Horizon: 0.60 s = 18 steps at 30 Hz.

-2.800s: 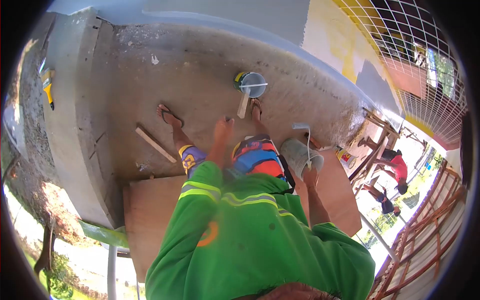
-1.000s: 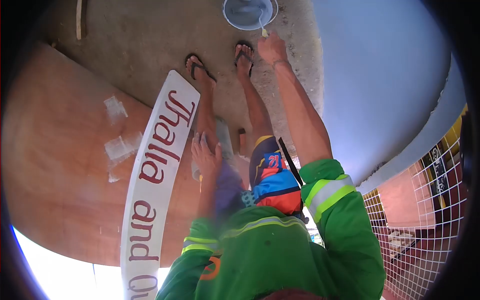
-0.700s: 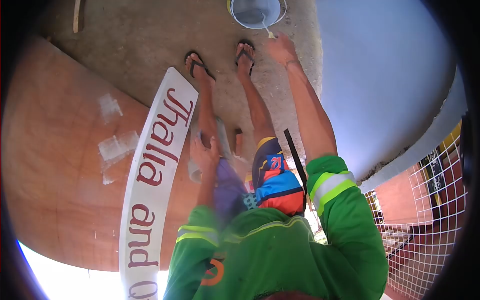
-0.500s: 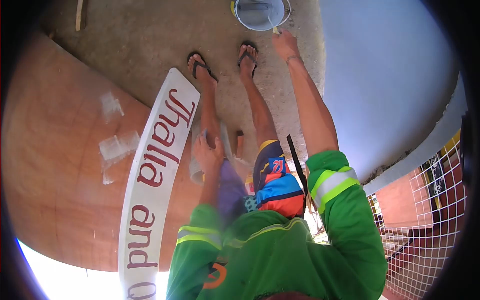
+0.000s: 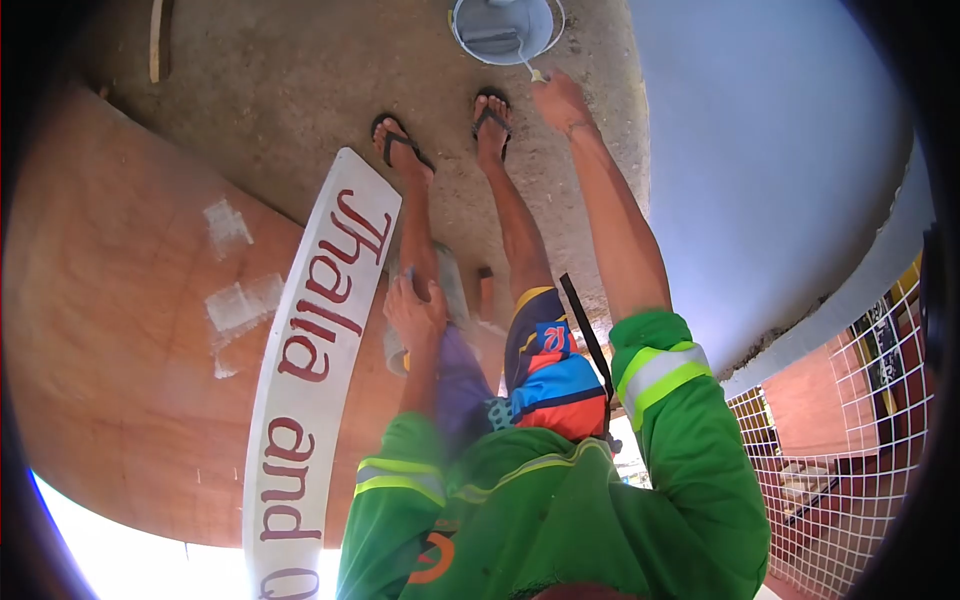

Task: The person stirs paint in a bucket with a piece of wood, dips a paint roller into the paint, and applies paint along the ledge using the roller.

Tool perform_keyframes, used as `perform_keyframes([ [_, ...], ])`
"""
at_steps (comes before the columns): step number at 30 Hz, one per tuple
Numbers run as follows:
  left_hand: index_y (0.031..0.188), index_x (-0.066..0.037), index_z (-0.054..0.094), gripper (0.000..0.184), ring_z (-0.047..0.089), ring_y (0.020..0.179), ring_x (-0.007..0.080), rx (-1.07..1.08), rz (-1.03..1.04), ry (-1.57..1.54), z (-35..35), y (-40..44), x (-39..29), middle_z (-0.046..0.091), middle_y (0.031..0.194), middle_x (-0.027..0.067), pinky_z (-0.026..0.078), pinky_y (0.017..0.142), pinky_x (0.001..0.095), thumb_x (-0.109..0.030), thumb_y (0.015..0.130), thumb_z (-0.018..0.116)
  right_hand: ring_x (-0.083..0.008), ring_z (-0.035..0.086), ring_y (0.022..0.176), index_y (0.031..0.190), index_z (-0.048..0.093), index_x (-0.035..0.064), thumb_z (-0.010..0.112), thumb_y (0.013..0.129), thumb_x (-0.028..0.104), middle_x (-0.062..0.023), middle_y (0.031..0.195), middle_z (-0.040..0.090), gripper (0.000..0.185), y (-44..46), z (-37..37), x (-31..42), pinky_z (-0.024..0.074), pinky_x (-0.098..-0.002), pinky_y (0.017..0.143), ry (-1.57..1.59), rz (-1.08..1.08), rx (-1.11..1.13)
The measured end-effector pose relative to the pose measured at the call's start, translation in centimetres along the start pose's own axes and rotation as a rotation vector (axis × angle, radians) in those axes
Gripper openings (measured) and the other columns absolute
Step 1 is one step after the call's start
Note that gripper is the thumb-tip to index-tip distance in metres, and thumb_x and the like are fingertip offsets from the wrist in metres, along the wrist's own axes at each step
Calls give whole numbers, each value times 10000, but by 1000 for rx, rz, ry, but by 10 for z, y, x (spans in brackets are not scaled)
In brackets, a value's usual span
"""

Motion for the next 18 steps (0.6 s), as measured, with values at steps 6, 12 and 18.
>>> perform_keyframes([
  [6, 1240, -34, 588, 481, 554, 1066, 367, 21, 23, 51, 1, 2, -3, 614, 1111, 188, 397, 955, 474, -260, 816, 605, -485, 570, 1103, 1203, 557, -21, 543, 874, 287, -337, 1138, 603, 451, 4, -7, 9, 462, -516, 952, 13, 6, -102],
  [12, 1244, -30, 585, 495, 535, 1130, 361, 25, 27, 101, 8, 1, 3, 607, 1168, 201, 380, 995, 472, -282, 818, 606, -489, 572, 1097, 1203, 561, 19, 535, 876, 279, -330, 1146, 605, 419, 2, -9, -1, 464, -529, 945, 25, 58, 32],
  [18, 1240, -38, 585, 496, 527, 1158, 362, 53, 29, 106, 10, 3, 1, 599, 1200, 208, 368, 1016, 473, -304, 823, 604, -493, 603, 988, 1174, 555, -9, 527, 886, 287, -306, 1038, 641, 414, 16, 22, -15, 492, -516, 842, 8, -23, -156],
])
Point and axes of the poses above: each hand's wrist, its own y-axis towards the middle knuckle, its own z-axis out of the palm, x = y × z, the point moved 1 cm from there along y, towards the middle knuckle
